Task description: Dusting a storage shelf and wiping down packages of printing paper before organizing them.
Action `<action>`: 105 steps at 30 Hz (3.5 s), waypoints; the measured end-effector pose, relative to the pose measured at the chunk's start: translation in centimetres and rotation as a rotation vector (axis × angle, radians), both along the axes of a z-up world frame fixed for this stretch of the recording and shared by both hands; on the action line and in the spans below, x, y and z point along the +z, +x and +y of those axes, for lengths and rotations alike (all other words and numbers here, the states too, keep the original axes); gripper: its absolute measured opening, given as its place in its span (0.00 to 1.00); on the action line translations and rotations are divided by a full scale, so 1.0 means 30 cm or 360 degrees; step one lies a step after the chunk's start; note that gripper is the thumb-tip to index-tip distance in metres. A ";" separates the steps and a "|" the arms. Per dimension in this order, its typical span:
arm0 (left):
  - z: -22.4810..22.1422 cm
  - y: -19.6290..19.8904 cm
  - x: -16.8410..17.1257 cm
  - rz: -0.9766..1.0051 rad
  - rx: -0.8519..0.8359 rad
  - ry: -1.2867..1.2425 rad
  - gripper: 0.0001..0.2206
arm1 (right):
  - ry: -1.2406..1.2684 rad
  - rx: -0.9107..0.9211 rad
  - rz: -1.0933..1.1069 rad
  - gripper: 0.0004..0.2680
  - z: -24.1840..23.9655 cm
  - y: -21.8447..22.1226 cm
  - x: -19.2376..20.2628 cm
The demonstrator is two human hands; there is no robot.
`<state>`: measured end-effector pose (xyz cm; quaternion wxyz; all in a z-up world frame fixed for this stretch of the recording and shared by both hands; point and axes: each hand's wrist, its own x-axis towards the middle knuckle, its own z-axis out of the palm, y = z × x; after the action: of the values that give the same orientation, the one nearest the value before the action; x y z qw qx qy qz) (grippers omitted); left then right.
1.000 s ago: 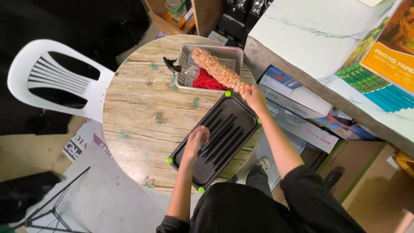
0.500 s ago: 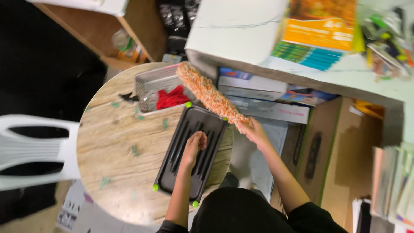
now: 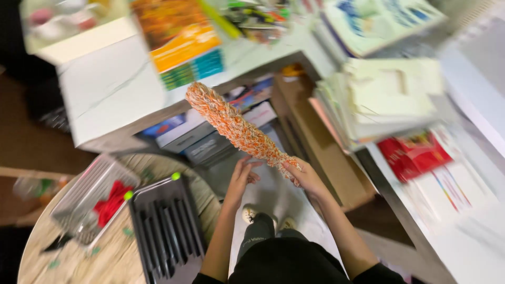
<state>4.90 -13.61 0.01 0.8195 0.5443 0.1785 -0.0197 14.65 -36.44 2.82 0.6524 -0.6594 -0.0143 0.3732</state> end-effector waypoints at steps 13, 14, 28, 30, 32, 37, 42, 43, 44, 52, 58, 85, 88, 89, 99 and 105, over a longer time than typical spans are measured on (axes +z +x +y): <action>-0.854 0.268 0.168 -0.0658 -0.0810 -0.0034 0.26 | -0.0839 -0.0457 -0.0874 0.12 -0.702 -0.350 0.213; -0.900 0.292 0.189 -0.0708 -0.0890 -0.0014 0.26 | -0.0829 -0.0623 -0.1024 0.15 -0.705 -0.358 0.280; -1.182 1.115 0.669 -0.1399 -0.1397 0.0560 0.14 | -0.1570 -0.1522 -0.1948 0.18 -0.903 0.178 0.712; -1.185 1.293 0.729 -0.1550 -0.1069 0.0861 0.09 | -0.1825 -0.1416 -0.1823 0.18 -0.898 0.353 0.793; -1.195 1.465 0.746 -0.1756 -0.0893 0.0964 0.09 | -0.1855 -0.1337 -0.1879 0.18 -0.912 0.496 0.825; -1.211 1.710 0.834 -0.2066 -0.0241 0.1229 0.21 | -0.1905 -0.1119 -0.2114 0.16 -1.069 0.759 0.929; -1.241 1.679 0.854 -0.2372 -0.0360 0.1769 0.25 | -0.2761 -0.1146 -0.1817 0.05 -1.194 0.914 0.850; -1.244 1.678 0.854 -0.2388 -0.0356 0.1760 0.25 | -0.2771 -0.1161 -0.1820 0.05 -1.158 0.879 0.926; -1.247 1.671 0.849 -0.2282 -0.0424 0.1746 0.27 | -0.2395 -0.1023 -0.1935 0.08 -1.121 0.840 0.998; -1.306 1.651 0.824 -0.2282 -0.0416 0.1965 0.28 | -0.2648 -0.1135 -0.1604 0.05 -1.216 0.952 1.036; -1.388 1.618 0.834 -0.2225 -0.0496 0.1637 0.16 | -0.2119 -0.0995 -0.1739 0.10 -1.338 1.080 1.021; -1.441 1.576 0.872 -0.2171 -0.0621 0.1737 0.24 | -0.3000 -0.0939 -0.1348 0.08 -1.272 1.143 1.016; -1.431 1.559 0.875 -0.2068 -0.0622 0.1775 0.29 | -0.2575 -0.0983 -0.1528 0.13 -1.275 1.065 1.072; -1.430 1.556 0.869 -0.2131 -0.0581 0.1760 0.31 | -0.2694 -0.1089 -0.1410 0.13 -1.337 1.068 1.045; -1.393 1.570 0.829 -0.2199 -0.0502 0.1465 0.39 | -0.2911 -0.0715 -0.2124 0.11 -1.358 0.769 1.015; -1.441 1.514 0.813 -0.2363 -0.0770 0.1645 0.40 | -0.3647 -0.1438 -0.0970 0.07 -1.941 0.738 0.858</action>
<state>50.33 -56.84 24.40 0.3538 0.7366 -0.5220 0.2447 36.79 -94.66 28.55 -0.2508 -0.8491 0.3921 -0.2498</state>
